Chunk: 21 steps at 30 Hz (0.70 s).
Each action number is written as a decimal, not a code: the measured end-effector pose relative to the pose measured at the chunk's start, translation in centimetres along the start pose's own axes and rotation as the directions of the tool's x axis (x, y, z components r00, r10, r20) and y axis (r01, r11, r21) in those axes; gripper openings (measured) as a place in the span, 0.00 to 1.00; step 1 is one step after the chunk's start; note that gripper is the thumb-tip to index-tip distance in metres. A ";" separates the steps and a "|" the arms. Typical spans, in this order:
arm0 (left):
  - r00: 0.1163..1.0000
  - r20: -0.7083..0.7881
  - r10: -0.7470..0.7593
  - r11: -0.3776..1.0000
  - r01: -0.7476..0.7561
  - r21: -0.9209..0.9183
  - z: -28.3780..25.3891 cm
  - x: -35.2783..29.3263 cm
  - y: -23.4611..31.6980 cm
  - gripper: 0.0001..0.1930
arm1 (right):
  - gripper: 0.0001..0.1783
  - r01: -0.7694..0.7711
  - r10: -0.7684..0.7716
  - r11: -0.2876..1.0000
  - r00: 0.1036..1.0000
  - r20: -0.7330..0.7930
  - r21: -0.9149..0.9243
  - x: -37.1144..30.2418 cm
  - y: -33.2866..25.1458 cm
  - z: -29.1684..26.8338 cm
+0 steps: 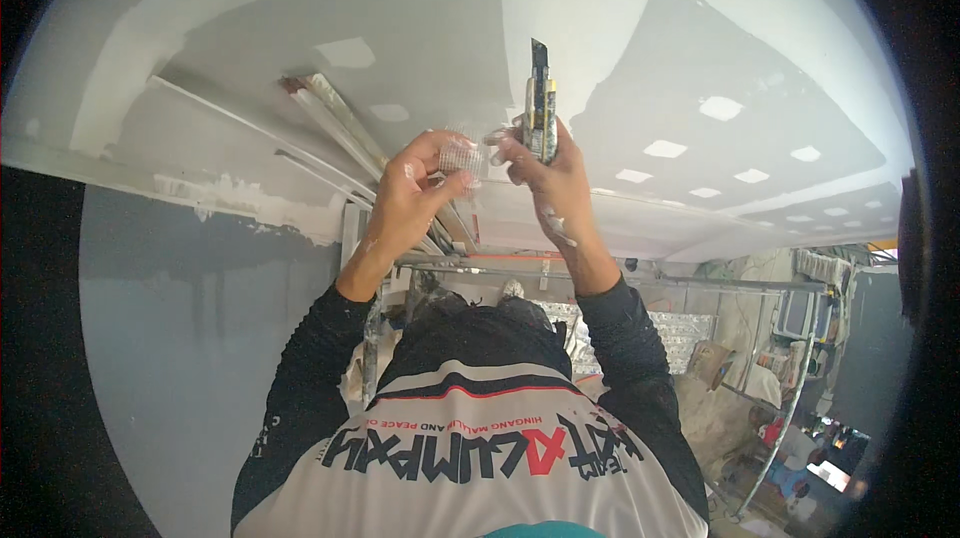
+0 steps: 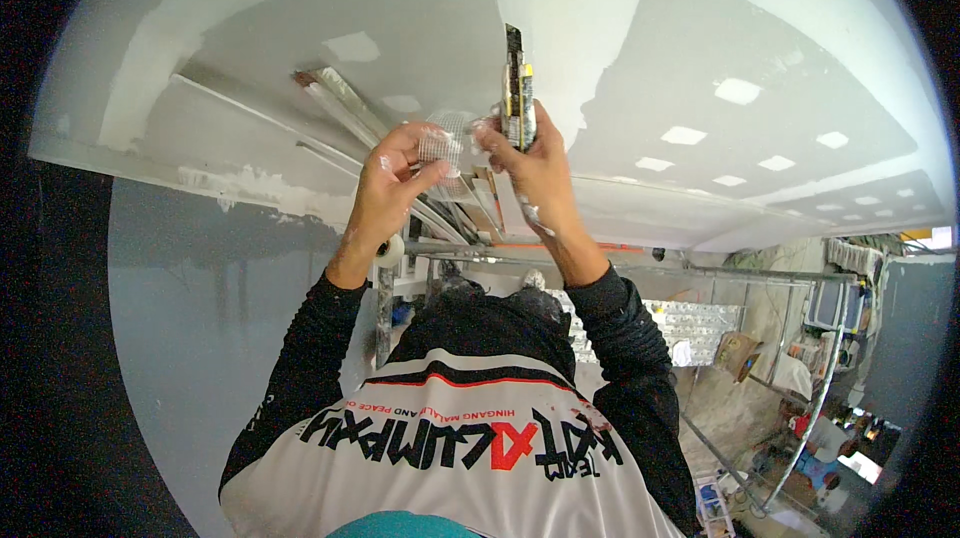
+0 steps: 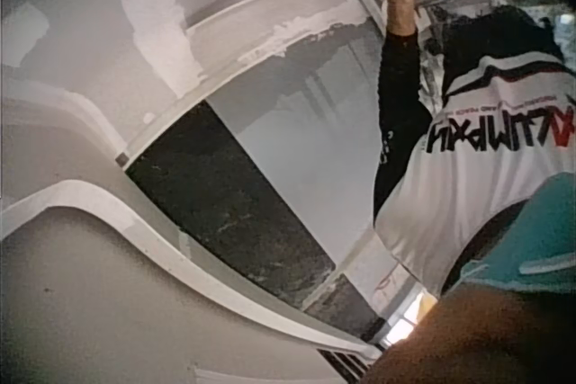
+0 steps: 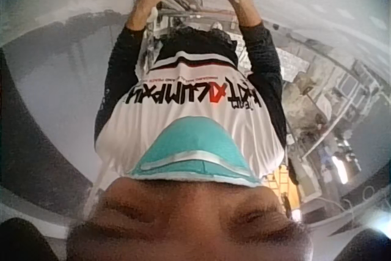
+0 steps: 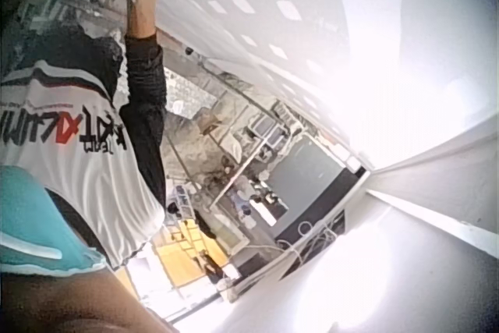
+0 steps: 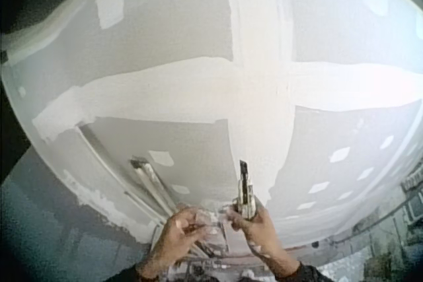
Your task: The person applies mesh tape and paper tape to the seams and corners of a drywall ceiling and wall, smoothing it down with their hands.
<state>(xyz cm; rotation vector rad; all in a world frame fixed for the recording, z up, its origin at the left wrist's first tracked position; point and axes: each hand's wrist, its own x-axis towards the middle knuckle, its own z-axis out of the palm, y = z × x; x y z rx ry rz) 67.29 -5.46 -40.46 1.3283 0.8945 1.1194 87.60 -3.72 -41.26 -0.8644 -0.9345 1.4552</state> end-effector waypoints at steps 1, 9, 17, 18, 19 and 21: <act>0.999 -0.016 -0.034 0.998 0.035 0.046 -0.2 -0.1 0.3 0.20 | 0.14 0.006 -0.006 0.999 1.000 -0.009 -0.054 -0.4 -0.6 -0.3; 0.996 -0.094 -0.011 0.990 0.024 0.137 -0.1 -0.8 1.6 0.21 | 0.11 0.056 -0.011 0.726 0.997 0.070 -0.686 -4.5 -4.7 -5.1; 0.995 -0.101 -0.012 0.970 0.036 0.241 0.2 -0.9 1.8 0.19 | 0.18 0.372 -0.150 0.477 0.927 0.343 -0.796 -5.3 -6.9 -3.3; 0.995 -0.099 -0.012 0.970 0.036 0.241 0.3 -0.8 1.9 0.19 | 0.18 0.370 -0.151 0.476 0.928 0.341 -0.798 -5.3 -7.0 -3.1; 0.996 -0.092 -0.010 0.966 0.034 0.257 0.4 -0.8 2.0 0.19 | 0.18 0.368 -0.136 0.455 0.929 0.345 -0.811 -5.2 -7.1 -2.9; 0.996 -0.093 -0.006 0.960 0.032 0.277 0.5 -0.9 2.1 0.19 | 0.18 0.372 -0.122 0.437 0.927 0.355 -0.819 -5.1 -7.0 -2.8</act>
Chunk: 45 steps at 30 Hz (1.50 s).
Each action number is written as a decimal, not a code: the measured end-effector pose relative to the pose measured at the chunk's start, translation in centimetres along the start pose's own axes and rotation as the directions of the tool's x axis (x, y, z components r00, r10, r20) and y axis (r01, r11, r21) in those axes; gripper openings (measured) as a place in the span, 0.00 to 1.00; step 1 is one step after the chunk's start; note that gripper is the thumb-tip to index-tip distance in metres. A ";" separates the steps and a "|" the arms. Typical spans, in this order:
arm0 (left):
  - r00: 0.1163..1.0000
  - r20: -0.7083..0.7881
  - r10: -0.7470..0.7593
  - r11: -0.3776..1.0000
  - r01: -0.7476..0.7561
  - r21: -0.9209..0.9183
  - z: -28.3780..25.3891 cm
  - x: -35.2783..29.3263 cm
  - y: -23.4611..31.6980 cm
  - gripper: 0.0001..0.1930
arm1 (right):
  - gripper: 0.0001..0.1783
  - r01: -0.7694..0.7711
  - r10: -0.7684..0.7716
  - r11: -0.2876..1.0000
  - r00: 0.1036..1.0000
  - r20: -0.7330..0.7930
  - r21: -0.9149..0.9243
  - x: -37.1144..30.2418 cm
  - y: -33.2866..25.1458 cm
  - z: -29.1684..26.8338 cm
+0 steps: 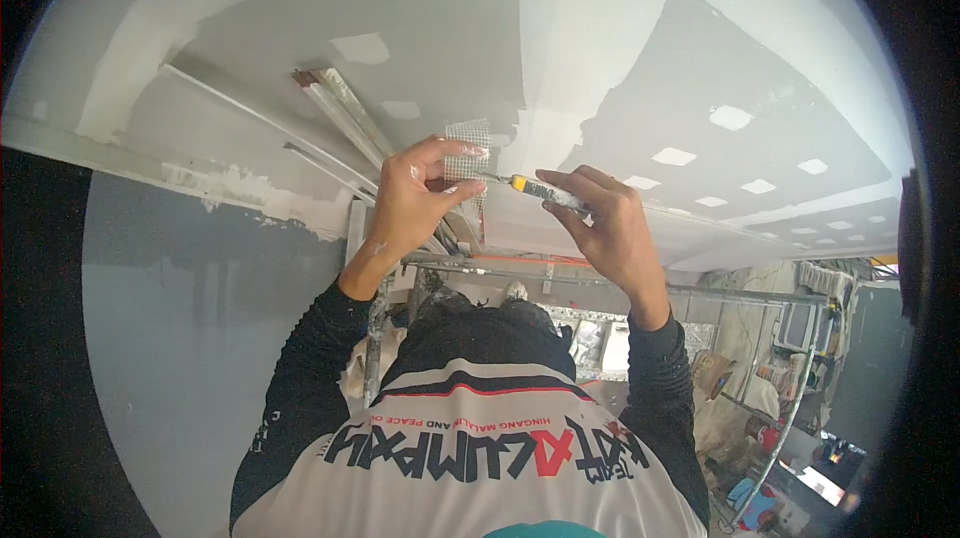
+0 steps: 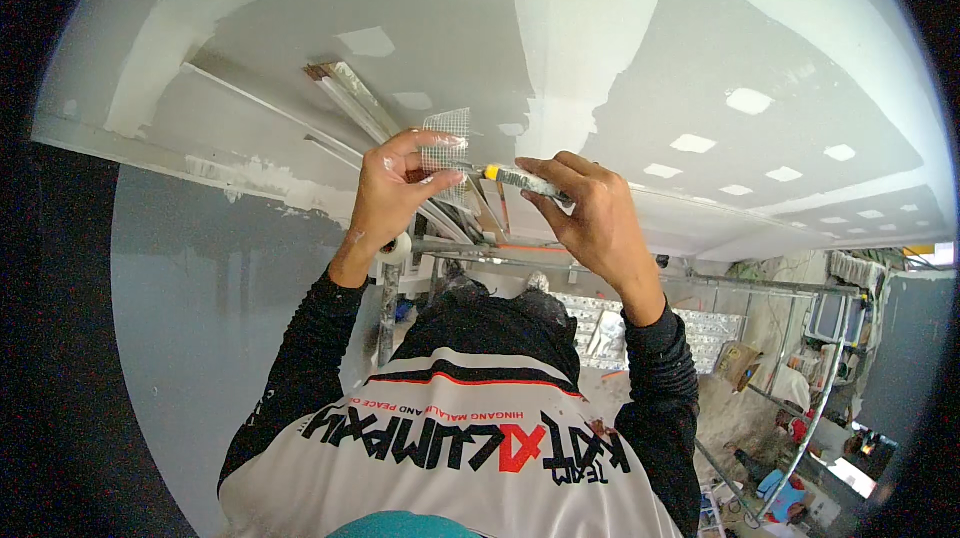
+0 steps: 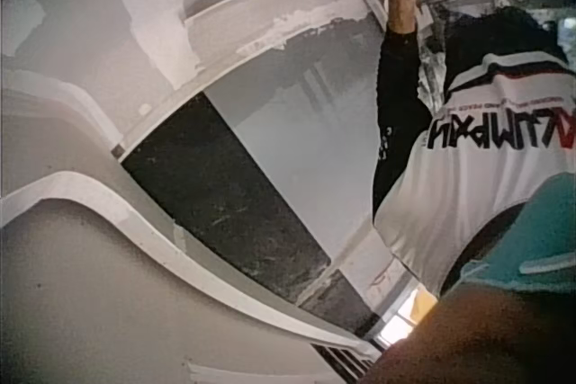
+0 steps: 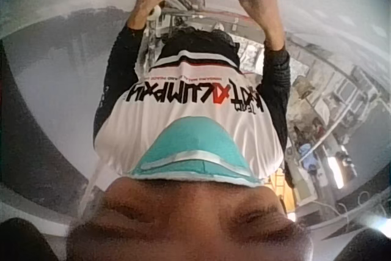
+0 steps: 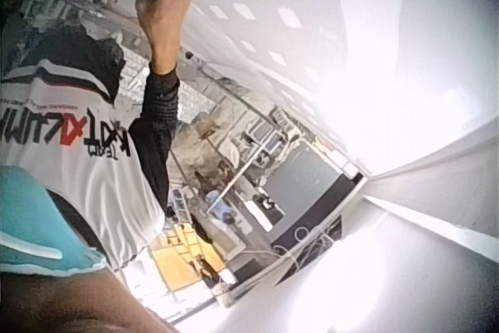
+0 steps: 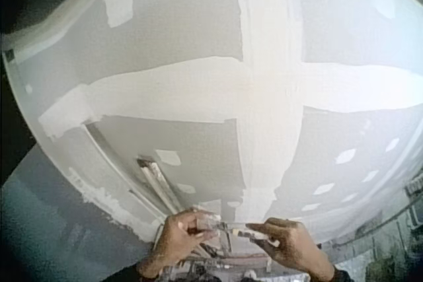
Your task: The person applies mesh tape and paper tape to the seams and corners of a drywall ceiling and wall, smoothing it down with their hands.
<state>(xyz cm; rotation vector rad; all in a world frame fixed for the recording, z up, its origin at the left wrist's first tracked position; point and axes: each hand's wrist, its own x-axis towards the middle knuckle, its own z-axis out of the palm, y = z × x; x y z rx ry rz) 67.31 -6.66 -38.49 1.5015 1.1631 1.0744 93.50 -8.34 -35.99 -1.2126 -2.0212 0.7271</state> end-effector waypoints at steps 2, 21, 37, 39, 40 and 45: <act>1.000 -0.006 0.018 1.000 -0.018 -0.011 0.1 -0.1 0.0 0.18 | 0.18 0.032 -0.032 0.997 0.999 0.004 -0.074 0.1 0.1 0.0; 1.000 0.001 -0.026 0.981 0.025 0.193 0.2 -1.1 -0.1 0.22 | 0.16 0.089 -0.100 0.877 0.995 0.001 -0.472 -0.7 -0.9 0.1; 0.991 0.132 -0.034 0.990 0.052 -0.129 1.3 -0.6 -0.1 0.47 | 0.15 -0.272 0.401 0.233 0.902 0.163 0.933 3.4 4.1 8.2; 0.984 0.172 -0.038 0.990 0.060 -0.127 1.3 -0.6 -0.1 0.50 | 0.17 -0.205 0.414 0.221 0.905 0.099 0.953 4.2 4.0 8.7; 0.981 0.192 -0.036 0.990 0.062 -0.129 1.3 -0.7 -0.3 0.50 | 0.20 -0.141 0.425 0.211 0.904 0.039 0.967 4.4 4.0 8.7; 0.968 0.246 -0.056 0.989 0.086 -0.117 0.3 -0.7 0.5 0.46 | 0.23 -0.135 0.409 0.276 0.912 0.011 0.952 4.6 3.1 7.5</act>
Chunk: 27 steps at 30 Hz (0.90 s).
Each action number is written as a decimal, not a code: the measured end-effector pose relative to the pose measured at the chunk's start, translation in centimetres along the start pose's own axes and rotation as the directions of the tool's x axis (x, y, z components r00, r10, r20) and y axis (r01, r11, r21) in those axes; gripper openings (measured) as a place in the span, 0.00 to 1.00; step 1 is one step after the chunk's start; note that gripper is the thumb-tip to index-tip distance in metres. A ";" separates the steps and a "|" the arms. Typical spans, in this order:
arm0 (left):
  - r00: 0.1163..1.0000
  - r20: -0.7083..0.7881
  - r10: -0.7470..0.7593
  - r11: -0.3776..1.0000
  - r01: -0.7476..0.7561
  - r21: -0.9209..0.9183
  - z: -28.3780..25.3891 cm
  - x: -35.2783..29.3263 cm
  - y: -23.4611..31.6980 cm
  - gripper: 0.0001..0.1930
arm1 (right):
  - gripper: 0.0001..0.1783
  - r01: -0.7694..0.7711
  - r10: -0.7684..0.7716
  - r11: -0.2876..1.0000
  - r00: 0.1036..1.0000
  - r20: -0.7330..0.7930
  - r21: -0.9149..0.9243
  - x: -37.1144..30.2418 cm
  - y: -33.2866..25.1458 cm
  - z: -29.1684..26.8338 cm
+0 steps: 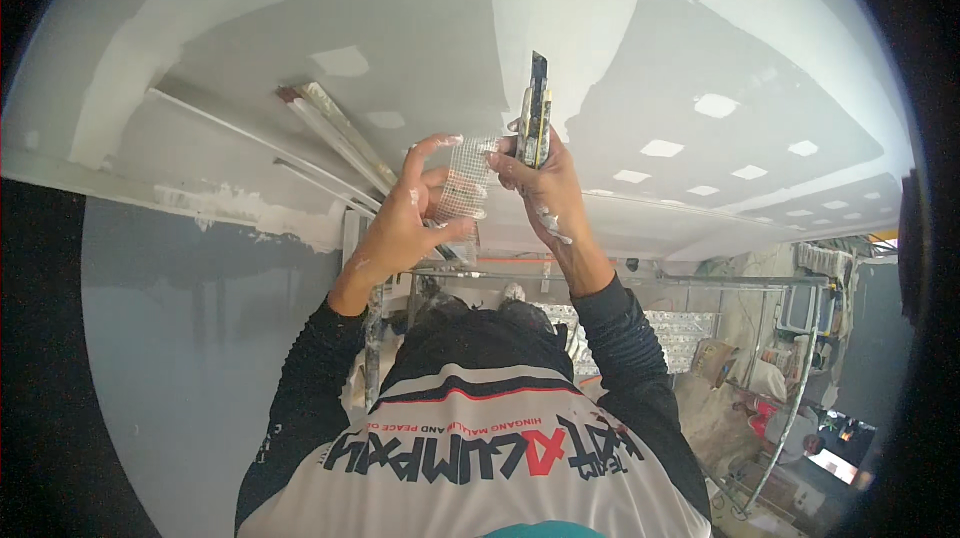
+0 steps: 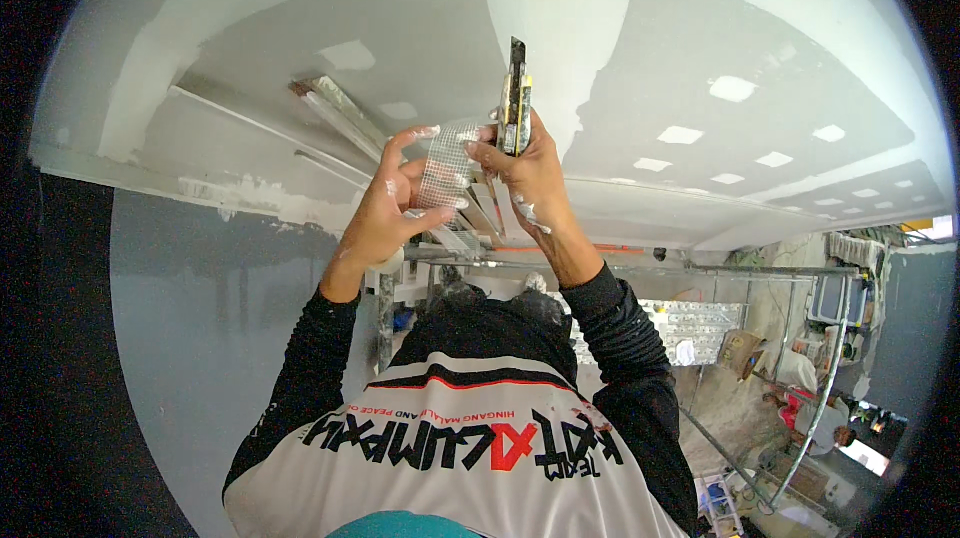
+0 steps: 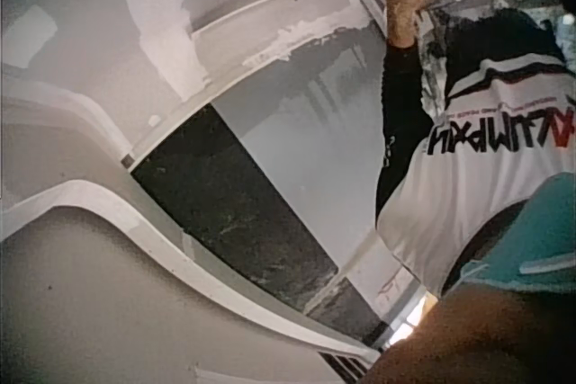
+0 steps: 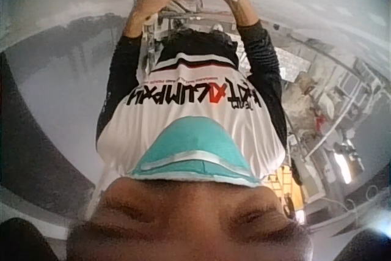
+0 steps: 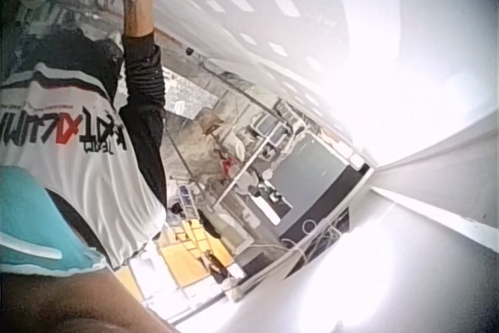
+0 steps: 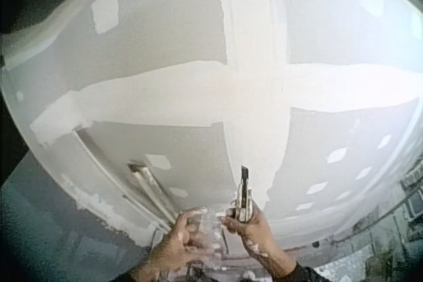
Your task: The person applies mesh tape and paper tape to the seams and corners of a drywall ceiling and wall, smoothing it down with their hands.
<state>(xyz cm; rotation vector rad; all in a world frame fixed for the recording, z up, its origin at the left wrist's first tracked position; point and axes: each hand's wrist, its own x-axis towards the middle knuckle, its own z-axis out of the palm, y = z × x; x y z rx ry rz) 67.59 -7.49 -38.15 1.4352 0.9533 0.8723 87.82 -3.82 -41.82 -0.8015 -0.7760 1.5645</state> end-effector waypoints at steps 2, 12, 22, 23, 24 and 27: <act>0.998 0.060 0.005 0.998 -0.001 -0.071 -0.4 0.1 0.2 0.44 | 0.23 0.020 -0.020 0.999 1.000 0.004 -0.032 0.1 0.0 0.0; 0.998 0.008 0.063 0.996 -0.062 -0.068 -0.6 1.8 -1.1 0.31 | 0.23 0.122 -0.126 0.966 0.992 -0.004 -0.226 -0.1 -0.8 0.8; 0.986 -0.153 0.071 0.997 -0.074 -0.013 -1.2 1.6 -0.7 0.20 | 0.11 0.195 -0.196 0.830 0.979 0.054 -0.522 -1.8 -2.4 -2.2; 0.984 -0.159 0.082 0.997 -0.082 0.006 -1.3 1.5 -0.7 0.21 | 0.12 0.179 -0.167 0.787 0.983 0.074 -0.591 -2.4 -2.9 -2.9; 0.983 -0.164 0.081 0.997 -0.081 0.007 -1.4 1.4 -0.7 0.21 | 0.12 0.255 -0.221 0.672 0.965 0.140 -0.696 -2.9 -3.2 -3.4; 0.982 -0.163 0.098 0.991 -0.081 0.108 -1.6 1.3 -0.3 0.22 | 0.15 0.328 -0.198 0.487 0.944 0.263 -0.810 -4.2 -4.7 -3.6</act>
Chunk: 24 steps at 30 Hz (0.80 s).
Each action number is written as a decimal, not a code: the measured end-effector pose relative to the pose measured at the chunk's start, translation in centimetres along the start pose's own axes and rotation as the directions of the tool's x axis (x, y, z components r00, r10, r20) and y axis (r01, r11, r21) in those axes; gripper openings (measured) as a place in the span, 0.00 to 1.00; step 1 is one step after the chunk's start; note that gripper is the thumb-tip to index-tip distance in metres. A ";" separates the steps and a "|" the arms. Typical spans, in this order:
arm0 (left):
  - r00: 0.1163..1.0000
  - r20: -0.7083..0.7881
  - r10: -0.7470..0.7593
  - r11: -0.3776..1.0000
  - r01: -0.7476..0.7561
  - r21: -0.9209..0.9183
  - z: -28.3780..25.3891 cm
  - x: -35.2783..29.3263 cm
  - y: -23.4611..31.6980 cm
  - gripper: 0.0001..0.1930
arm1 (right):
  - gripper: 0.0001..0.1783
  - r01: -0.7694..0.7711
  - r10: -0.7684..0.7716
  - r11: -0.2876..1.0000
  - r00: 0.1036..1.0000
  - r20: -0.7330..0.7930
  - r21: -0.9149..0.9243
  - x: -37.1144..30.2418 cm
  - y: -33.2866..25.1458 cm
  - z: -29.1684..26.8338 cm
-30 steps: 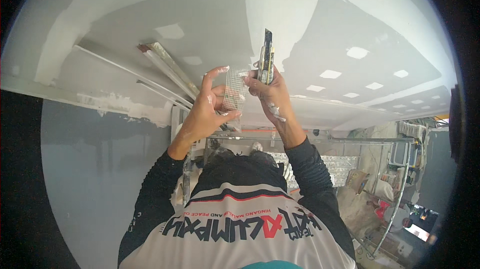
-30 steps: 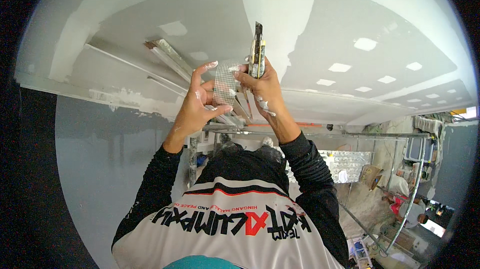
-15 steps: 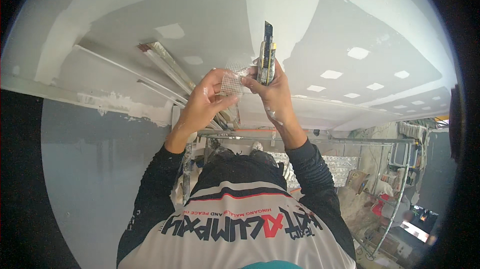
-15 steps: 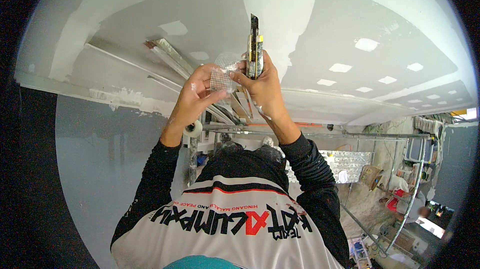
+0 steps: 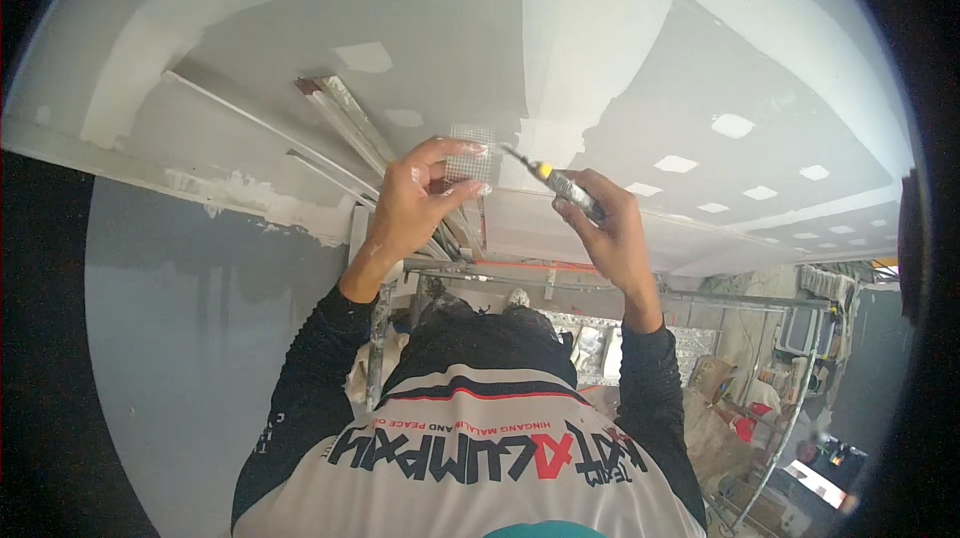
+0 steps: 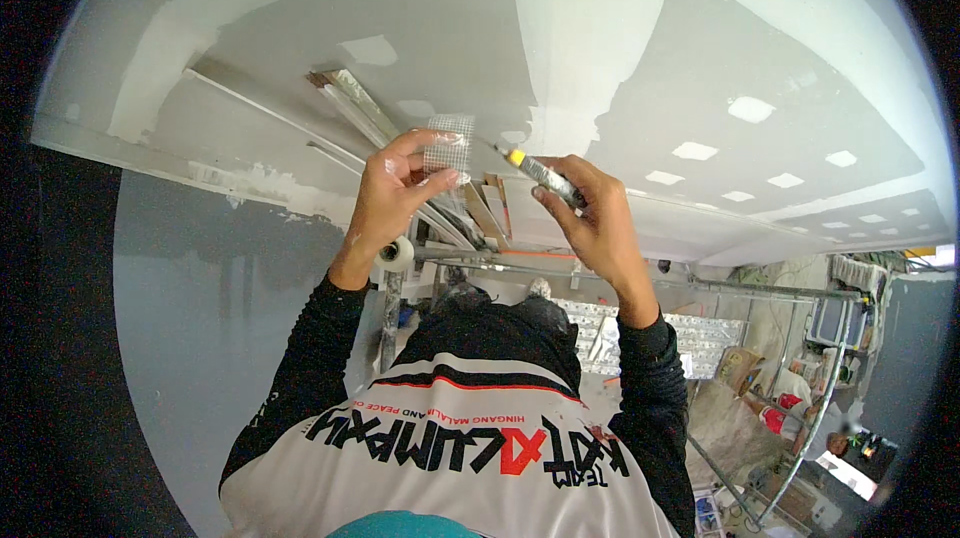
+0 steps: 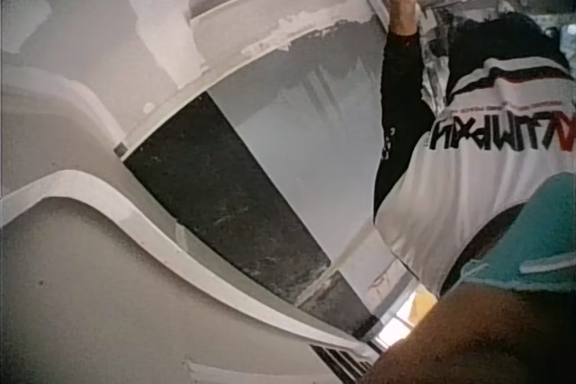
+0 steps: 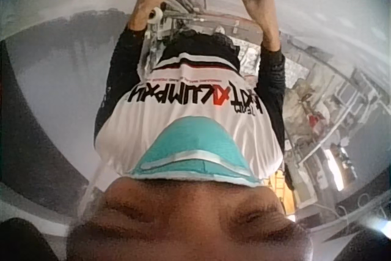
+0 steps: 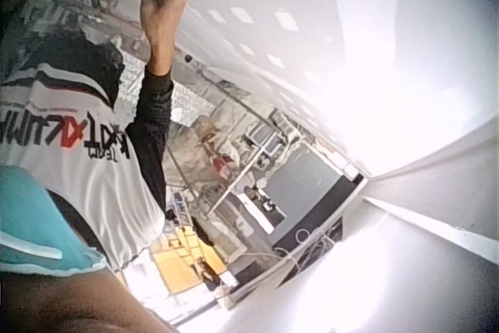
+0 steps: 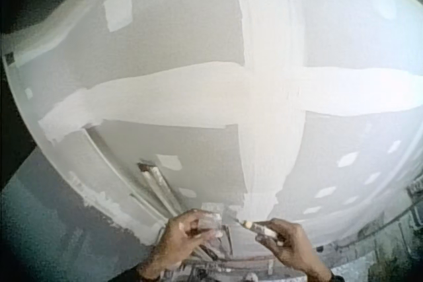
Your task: The person applies mesh tape and paper tape to the seams and corners of a drywall ceiling and wall, smoothing it down with their hands.
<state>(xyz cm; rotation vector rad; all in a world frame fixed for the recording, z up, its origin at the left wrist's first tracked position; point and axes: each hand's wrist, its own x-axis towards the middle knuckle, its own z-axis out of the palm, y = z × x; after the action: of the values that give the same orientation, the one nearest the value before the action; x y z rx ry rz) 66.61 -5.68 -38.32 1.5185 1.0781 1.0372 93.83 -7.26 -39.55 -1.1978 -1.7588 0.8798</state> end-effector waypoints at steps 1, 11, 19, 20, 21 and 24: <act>1.000 -0.012 -0.016 0.999 0.016 -0.035 0.1 0.0 0.3 0.21 | 0.15 -0.001 0.001 1.000 1.000 0.000 0.000 -0.2 -0.7 -0.3; 0.999 -0.032 0.000 1.000 -0.001 -0.016 -0.2 -0.1 0.1 0.21 | 0.19 0.052 -0.043 0.995 0.994 0.098 -0.088 -0.1 -2.9 -0.7; 0.999 -0.034 -0.020 1.000 0.019 -0.005 -0.2 -0.5 0.8 0.21 | 0.19 0.068 -0.047 0.986 0.990 0.136 -0.154 0.1 -3.4 -0.6; 0.999 -0.028 -0.021 1.000 0.021 0.000 -0.3 -0.5 0.8 0.21 | 0.19 0.087 -0.066 0.983 0.989 0.133 -0.163 0.1 -3.3 -0.5; 0.999 -0.027 -0.021 1.000 0.021 0.000 -0.3 -0.5 0.7 0.21 | 0.19 0.106 -0.085 0.979 0.988 0.129 -0.171 0.1 -3.3 -0.5; 1.000 -0.024 0.000 1.000 0.000 -0.005 -0.2 -0.6 0.6 0.21 | 0.19 0.124 -0.093 0.969 0.985 0.148 -0.213 0.1 -3.5 -0.6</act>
<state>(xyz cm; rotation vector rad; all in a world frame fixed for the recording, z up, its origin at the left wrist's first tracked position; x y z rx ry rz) 66.35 -6.28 -37.79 1.5054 1.0913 1.0605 92.99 -8.18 -36.22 -1.1913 -2.0580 0.7300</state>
